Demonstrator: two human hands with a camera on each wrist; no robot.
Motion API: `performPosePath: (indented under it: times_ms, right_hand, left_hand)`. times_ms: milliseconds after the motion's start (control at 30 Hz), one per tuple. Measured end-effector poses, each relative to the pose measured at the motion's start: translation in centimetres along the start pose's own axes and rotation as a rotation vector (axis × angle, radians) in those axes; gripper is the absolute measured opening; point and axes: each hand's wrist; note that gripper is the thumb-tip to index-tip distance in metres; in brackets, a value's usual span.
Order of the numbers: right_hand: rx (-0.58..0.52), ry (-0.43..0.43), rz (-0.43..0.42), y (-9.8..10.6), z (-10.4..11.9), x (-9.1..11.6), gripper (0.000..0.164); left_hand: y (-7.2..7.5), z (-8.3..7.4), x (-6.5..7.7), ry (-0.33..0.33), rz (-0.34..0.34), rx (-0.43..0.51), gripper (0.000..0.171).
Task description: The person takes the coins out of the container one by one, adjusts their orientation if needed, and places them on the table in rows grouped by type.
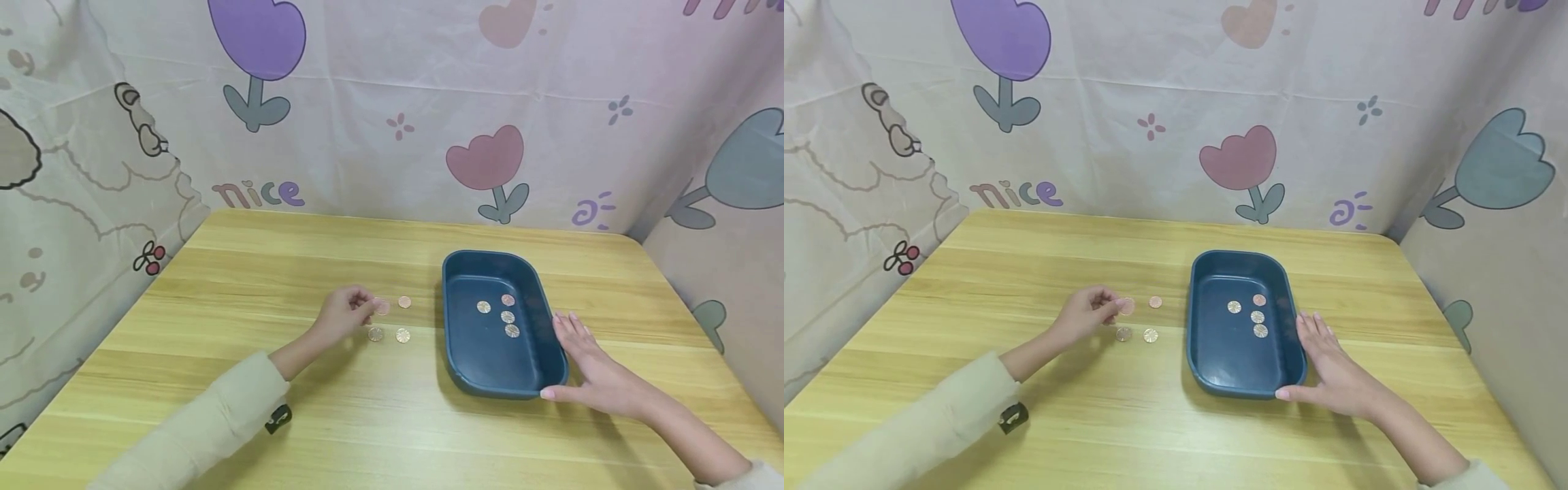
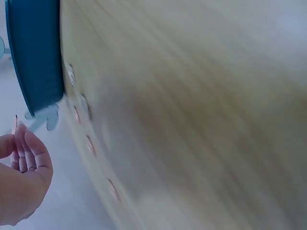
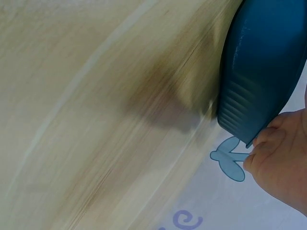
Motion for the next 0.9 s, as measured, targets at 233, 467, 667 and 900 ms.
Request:
performPosePath:
  times_ms: [233, 467, 667, 900]
  right_hand:
    - [0.018, 0.007, -0.006, -0.1, -0.1, 0.1, 0.109]
    - [0.013, 0.005, -0.001, 0.0, -0.1, 0.1, 0.109]
    - [0.014, 0.005, 0.002, 0.0, -0.1, 0.1, 0.109]
    - [0.017, 0.010, 0.003, 0.0, 0.0, 0.0, 0.108]
  left_hand:
    - [2.5, 2.2, 0.5, 0.035, -0.047, -0.069, 0.016]
    - [5.1, 4.4, 0.5, 0.054, -0.049, -0.178, 0.019]
    - [7.1, 5.9, 0.2, 0.115, -0.006, -0.239, 0.020]
    - [8.3, 6.3, -0.3, 0.194, 0.041, -0.324, 0.021]
Point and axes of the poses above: each hand's wrist, its own x-axis away from the middle knuckle, its own y-axis out of the back of the hand, z = x × y, and after that the axes turned 9 degrees about -y, right-handed
